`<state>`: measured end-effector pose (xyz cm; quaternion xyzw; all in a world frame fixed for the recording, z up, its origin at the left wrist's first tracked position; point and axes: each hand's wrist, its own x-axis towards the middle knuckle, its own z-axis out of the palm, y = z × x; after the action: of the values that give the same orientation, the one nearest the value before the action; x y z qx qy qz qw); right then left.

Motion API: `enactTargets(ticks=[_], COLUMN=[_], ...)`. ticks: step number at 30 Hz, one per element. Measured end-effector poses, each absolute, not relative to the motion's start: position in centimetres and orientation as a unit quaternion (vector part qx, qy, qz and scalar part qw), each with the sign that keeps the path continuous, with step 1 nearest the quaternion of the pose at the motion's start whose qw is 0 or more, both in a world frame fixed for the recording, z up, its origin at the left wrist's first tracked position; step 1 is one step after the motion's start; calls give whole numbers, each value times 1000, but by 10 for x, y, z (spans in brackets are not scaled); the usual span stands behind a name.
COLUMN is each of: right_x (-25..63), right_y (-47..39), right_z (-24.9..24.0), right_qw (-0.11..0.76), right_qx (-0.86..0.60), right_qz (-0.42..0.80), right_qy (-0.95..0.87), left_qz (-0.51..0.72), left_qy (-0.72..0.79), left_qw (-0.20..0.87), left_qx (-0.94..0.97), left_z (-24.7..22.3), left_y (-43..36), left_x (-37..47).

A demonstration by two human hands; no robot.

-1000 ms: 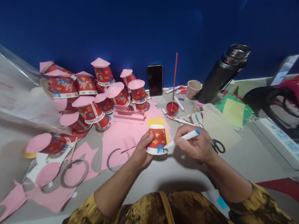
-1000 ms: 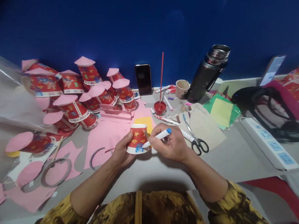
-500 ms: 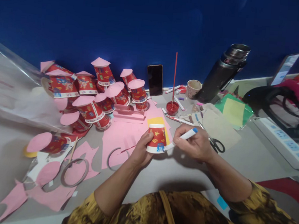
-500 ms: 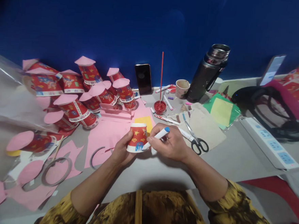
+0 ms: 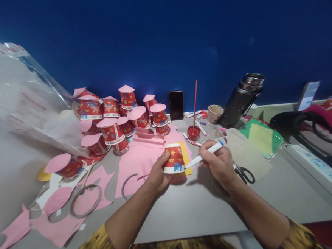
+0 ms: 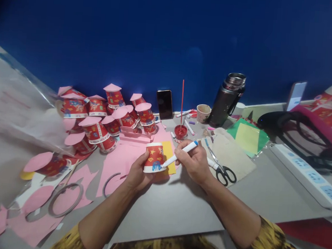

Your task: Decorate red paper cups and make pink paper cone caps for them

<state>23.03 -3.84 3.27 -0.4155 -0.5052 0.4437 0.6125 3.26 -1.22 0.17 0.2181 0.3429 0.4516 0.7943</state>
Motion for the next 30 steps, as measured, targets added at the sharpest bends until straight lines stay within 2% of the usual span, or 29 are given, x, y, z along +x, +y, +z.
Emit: enactTargets(ticks=[9, 14, 22, 30], right_x=[226, 223, 216, 221], right_y=[-29, -23, -17, -10], right_z=[25, 24, 14, -8], right_qw=[652, 671, 625, 573], right_qx=[-413, -348, -280, -278], right_qz=[464, 545, 667, 751], right_qy=[-435, -362, -294, -172], left_qz=[480, 470, 441, 442], left_qy=[329, 318, 316, 297], left_qw=[783, 797, 822, 835], left_qx=[219, 207, 176, 135], left_z=[-6, -2, 3, -1], left_y=[-7, -9, -6, -5], left_x=[35, 36, 32, 28])
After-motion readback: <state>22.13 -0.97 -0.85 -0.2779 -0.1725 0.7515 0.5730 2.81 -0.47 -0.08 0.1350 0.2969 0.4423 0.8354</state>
